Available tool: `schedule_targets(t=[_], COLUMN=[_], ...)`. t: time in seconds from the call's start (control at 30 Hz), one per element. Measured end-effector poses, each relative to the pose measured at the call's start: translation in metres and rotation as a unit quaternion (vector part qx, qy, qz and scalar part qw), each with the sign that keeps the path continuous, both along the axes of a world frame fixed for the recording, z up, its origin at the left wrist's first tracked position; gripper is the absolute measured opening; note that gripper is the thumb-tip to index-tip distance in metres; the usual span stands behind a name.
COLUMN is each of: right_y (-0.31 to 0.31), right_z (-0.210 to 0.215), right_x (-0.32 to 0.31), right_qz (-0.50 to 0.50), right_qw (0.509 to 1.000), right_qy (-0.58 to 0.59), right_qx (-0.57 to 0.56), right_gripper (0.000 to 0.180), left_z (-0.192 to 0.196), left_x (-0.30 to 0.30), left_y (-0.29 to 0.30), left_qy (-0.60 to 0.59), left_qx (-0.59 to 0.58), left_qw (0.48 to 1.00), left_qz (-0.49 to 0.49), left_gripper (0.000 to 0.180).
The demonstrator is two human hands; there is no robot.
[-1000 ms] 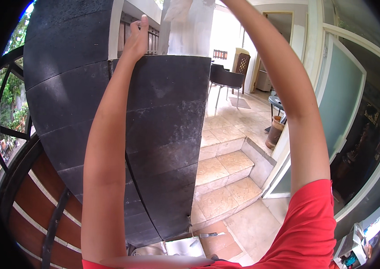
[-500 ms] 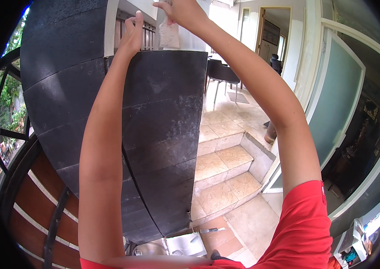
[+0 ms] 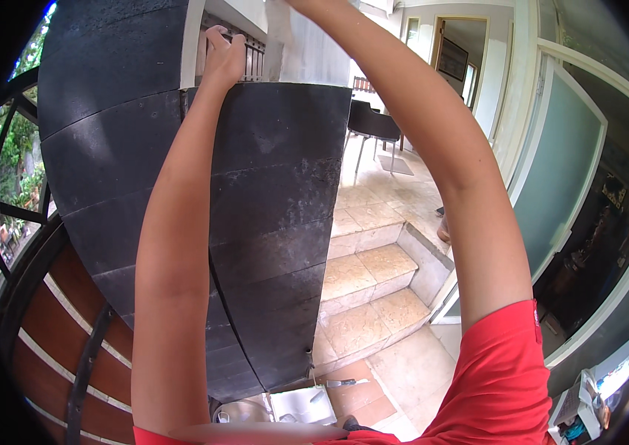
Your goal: Painting a column and wall area using a paint roller and a small brush.
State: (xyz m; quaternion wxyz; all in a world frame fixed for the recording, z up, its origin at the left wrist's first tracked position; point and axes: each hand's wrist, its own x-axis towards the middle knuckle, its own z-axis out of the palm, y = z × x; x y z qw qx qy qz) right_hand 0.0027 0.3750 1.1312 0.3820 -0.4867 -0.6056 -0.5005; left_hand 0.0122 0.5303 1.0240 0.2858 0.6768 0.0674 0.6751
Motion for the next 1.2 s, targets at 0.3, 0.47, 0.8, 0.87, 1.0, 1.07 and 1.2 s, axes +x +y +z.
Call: schedule_targets(t=[0.3, 0.47, 0.8, 0.87, 1.0, 1.07, 1.2], right_y=[0.028, 0.03, 0.004, 0.009, -0.018, -0.03, -0.056], right_z=[-0.03, -0.046, -0.013, 0.005, 0.015, 0.012, -0.008], right_x=[0.021, 0.013, -0.043, -0.006, 0.018, 0.032, 0.047], right_qz=[-0.122, -0.163, -0.238, -0.172, -0.053, -0.048, -0.013], right_qw=[0.989, 0.978, 0.97, 0.983, 0.998, 0.999, 0.996], right_qy=[-0.084, -0.127, 0.051, -0.052, -0.027, -0.004, 0.088], right_qx=[-0.025, 0.021, 0.001, 0.045, -0.024, -0.024, -0.02], right_gripper=[0.023, 0.021, 0.024, 0.024, 0.029, 0.03, 0.033], left_z=[-0.001, -0.001, -0.002, -0.002, -0.001, -0.002, -0.002], left_x=[-0.001, 0.002, -0.002, 0.002, 0.004, 0.004, 0.002], left_y=[-0.004, 0.001, 0.0, 0.0, 0.001, 0.004, 0.01], left_qy=[0.048, 0.03, 0.016, 0.019, 0.008, 0.002, 0.006], left_qx=[-0.028, -0.006, 0.006, 0.012, 0.023, 0.039, 0.053], left_qw=[0.998, 0.999, 0.999, 0.999, 0.999, 0.998, 0.997], left_qz=[0.03, 0.031, 0.035, 0.039, 0.048, 0.047, 0.058], left_gripper=[0.052, 0.053, 0.054, 0.053, 0.053, 0.053, 0.052])
